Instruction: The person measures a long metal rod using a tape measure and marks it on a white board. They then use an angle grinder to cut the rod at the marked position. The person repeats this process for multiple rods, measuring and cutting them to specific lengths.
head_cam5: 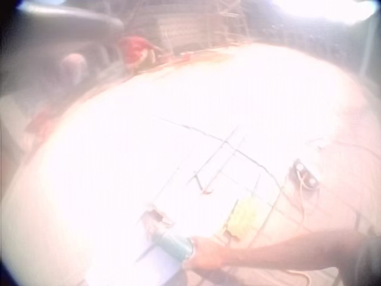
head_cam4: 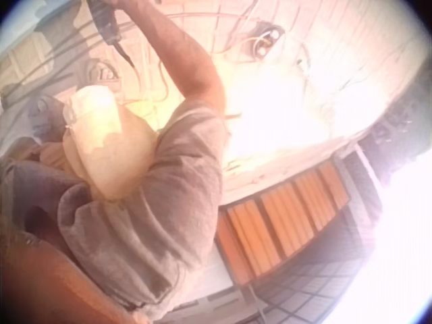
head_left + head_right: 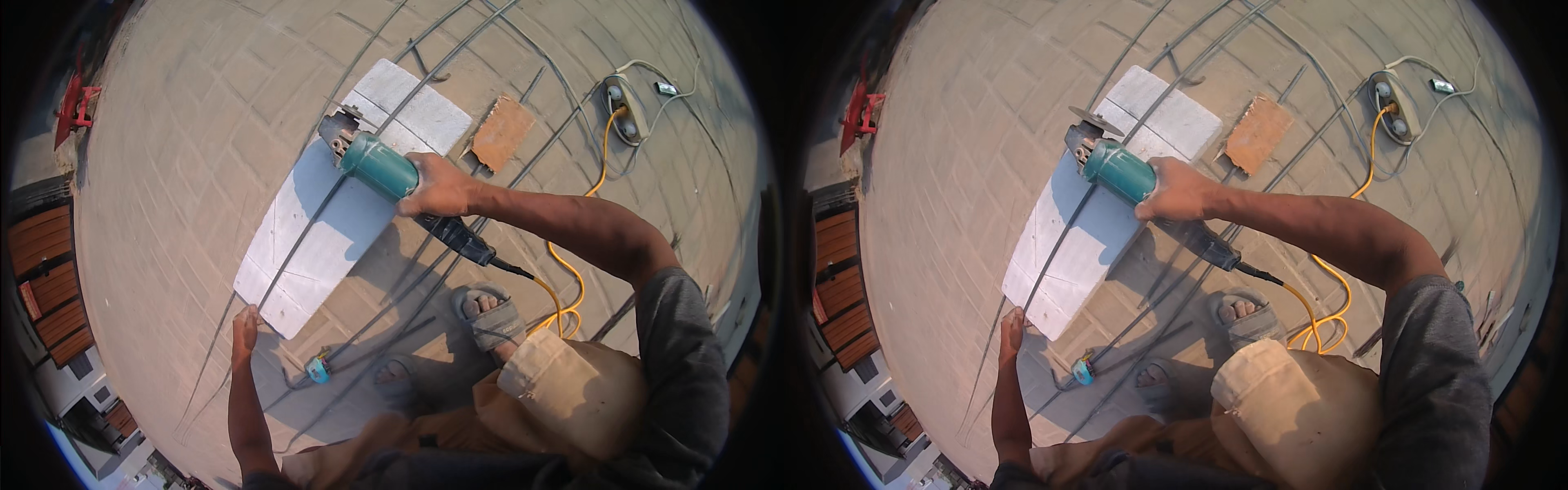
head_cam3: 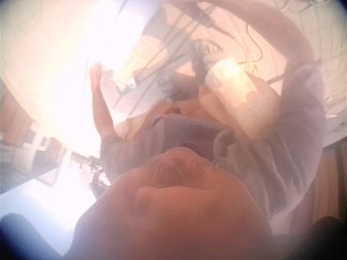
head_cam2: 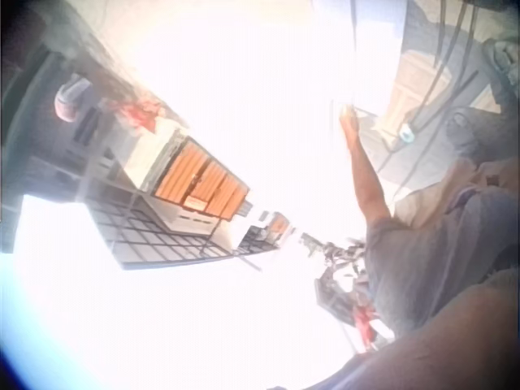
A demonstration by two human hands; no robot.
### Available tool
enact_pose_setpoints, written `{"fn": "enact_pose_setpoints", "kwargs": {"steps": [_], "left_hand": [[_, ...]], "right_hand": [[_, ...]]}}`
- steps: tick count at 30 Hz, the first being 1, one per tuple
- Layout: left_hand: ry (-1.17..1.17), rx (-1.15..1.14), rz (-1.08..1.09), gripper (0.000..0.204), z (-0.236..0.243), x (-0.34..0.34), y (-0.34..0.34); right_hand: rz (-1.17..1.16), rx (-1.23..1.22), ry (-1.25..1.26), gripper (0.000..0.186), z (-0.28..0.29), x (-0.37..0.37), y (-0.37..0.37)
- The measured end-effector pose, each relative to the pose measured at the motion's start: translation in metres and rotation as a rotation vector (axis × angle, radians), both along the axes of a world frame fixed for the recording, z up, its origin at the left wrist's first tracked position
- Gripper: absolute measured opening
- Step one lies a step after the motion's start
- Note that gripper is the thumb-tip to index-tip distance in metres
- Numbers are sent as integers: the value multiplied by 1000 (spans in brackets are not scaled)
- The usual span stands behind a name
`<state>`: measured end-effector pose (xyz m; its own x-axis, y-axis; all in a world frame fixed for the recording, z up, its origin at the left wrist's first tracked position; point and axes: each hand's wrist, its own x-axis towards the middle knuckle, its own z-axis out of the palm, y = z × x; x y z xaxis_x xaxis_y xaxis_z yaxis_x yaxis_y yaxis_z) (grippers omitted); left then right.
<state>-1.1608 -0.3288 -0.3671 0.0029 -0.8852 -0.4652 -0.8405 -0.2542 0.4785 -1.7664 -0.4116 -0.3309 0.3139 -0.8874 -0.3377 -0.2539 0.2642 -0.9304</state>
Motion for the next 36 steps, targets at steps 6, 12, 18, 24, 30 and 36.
{"fn": "enact_pose_setpoints", "kwargs": {"steps": [6, 12, 18, 24, 30, 36], "left_hand": [[28, 48, -29, 62, 10, -31, -11], [45, 12, -65, 61, 14, -23, -4], [55, -43, -149, 59, 18, -38, -6], [69, -59, -211, 56, 15, -25, -6], [59, -119, -266, 49, 10, -22, -5], [6, -257, -362, 50, 5, -24, -3]], "right_hand": [[-39, -2, 30, 65, -9, -2, 5], [-16, -40, 43, 65, -17, 2, 5], [-39, -6, 32, 62, -17, -2, 12], [-31, 16, 46, 60, -11, -1, 11], [-34, 8, 39, 60, -18, -1, 10], [-36, 0, 53, 59, -18, -3, 11]]}}
